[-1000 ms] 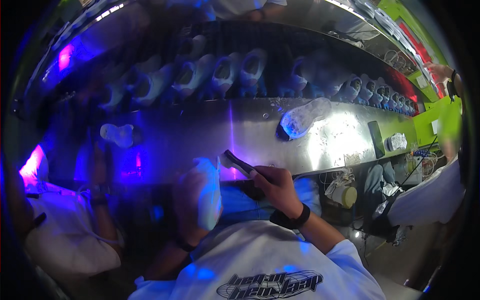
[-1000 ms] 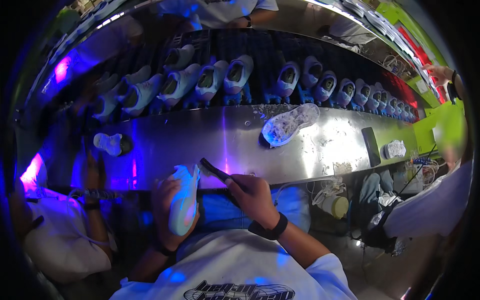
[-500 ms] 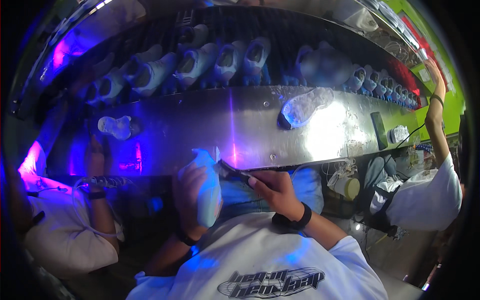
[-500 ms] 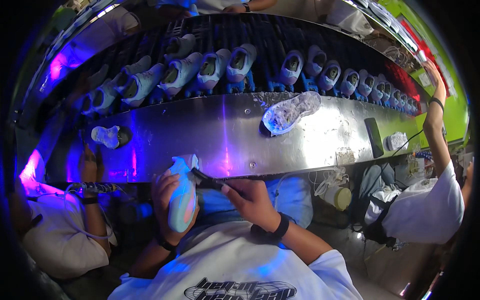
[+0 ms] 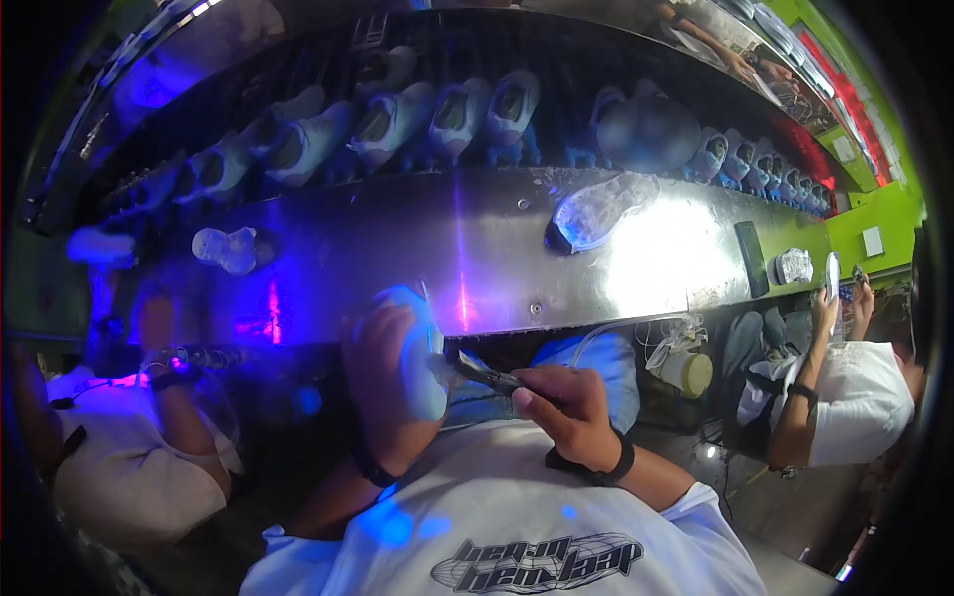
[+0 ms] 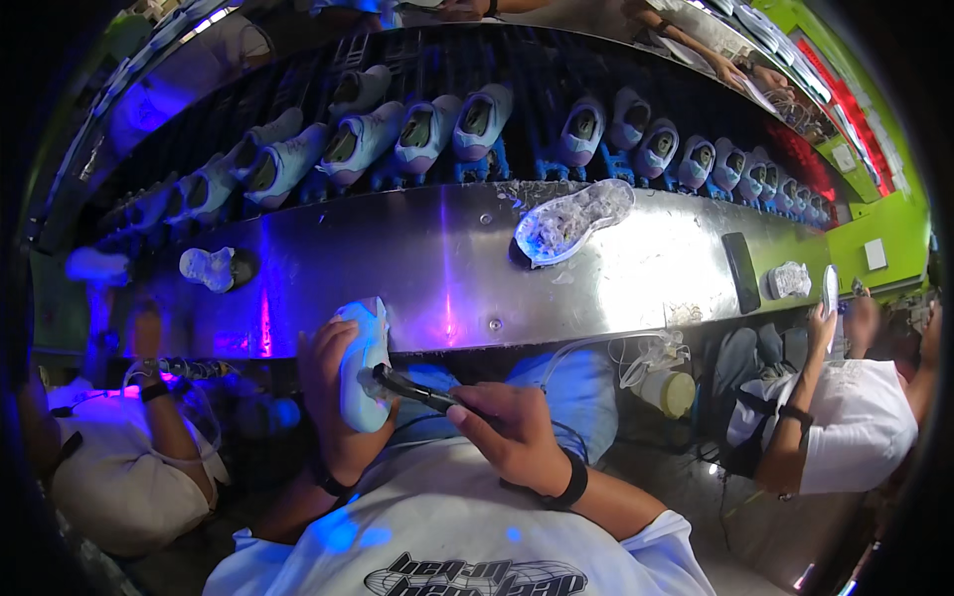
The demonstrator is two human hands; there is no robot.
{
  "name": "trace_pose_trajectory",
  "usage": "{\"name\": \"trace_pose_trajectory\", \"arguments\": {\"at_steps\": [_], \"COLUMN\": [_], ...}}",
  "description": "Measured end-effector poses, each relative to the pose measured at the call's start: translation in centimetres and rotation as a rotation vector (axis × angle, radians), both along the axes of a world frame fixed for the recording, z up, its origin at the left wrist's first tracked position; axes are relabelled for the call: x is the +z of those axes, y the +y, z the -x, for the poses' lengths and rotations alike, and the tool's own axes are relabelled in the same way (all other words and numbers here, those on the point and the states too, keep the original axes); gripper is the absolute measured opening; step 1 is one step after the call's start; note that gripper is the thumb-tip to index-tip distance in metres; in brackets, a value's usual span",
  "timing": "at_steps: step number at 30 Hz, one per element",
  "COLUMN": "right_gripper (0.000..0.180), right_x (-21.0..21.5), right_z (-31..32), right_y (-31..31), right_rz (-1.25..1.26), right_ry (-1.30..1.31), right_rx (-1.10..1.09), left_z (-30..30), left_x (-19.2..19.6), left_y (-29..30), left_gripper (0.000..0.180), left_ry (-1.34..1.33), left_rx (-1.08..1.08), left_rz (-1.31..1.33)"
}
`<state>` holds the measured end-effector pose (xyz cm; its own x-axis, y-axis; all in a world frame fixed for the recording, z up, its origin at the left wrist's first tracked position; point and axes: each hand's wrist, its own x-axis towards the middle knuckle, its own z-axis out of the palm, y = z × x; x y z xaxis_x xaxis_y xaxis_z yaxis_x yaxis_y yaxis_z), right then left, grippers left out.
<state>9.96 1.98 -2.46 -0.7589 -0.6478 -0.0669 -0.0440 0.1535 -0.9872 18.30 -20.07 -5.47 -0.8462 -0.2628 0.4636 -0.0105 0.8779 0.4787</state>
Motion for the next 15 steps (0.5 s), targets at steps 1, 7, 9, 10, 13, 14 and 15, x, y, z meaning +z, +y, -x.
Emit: {"name": "trace_pose_trajectory", "arguments": {"at_steps": [1,7,9,10,13,14,15], "right_gripper": [0.021,0.021,0.020,0.020,0.020,0.021,0.021], "right_x": [-0.2,1.8,2.6,3.1,3.9,4.1,4.3], "right_z": [0.0,0.9,1.3,1.7,3.4,4.1,4.9], "right_y": [0.3,0.4,0.6,0.6,0.2,0.1,-0.2], "right_rz": [0.025,-0.042,-0.103,-0.104,-0.132,-0.128,-0.122], "right_ry": [0.037,0.272,0.309,0.340,0.434,0.470,0.505], "right_rx": [-0.002,-0.075,-0.103,-0.111,-0.124,-0.095,-0.065], "left_z": [0.3,2.9,3.7,4.0,4.8,5.0,5.2], "left_x": [0.0,1.7,2.2,2.5,3.6,3.8,3.8], "left_y": [0.2,0.9,1.0,1.0,0.3,-0.1,-0.3], "left_gripper": [0.076,0.075,0.074,0.074,0.073,0.073,0.071], "left_ry": [0.001,-0.023,-0.035,-0.056,-0.078,-0.079,-0.071], "left_rx": [0.003,0.038,0.047,0.055,0.017,-0.006,-0.004], "left_rz": [0.019,-0.012,0.001,0.007,-0.016,-0.029,-0.023]}}
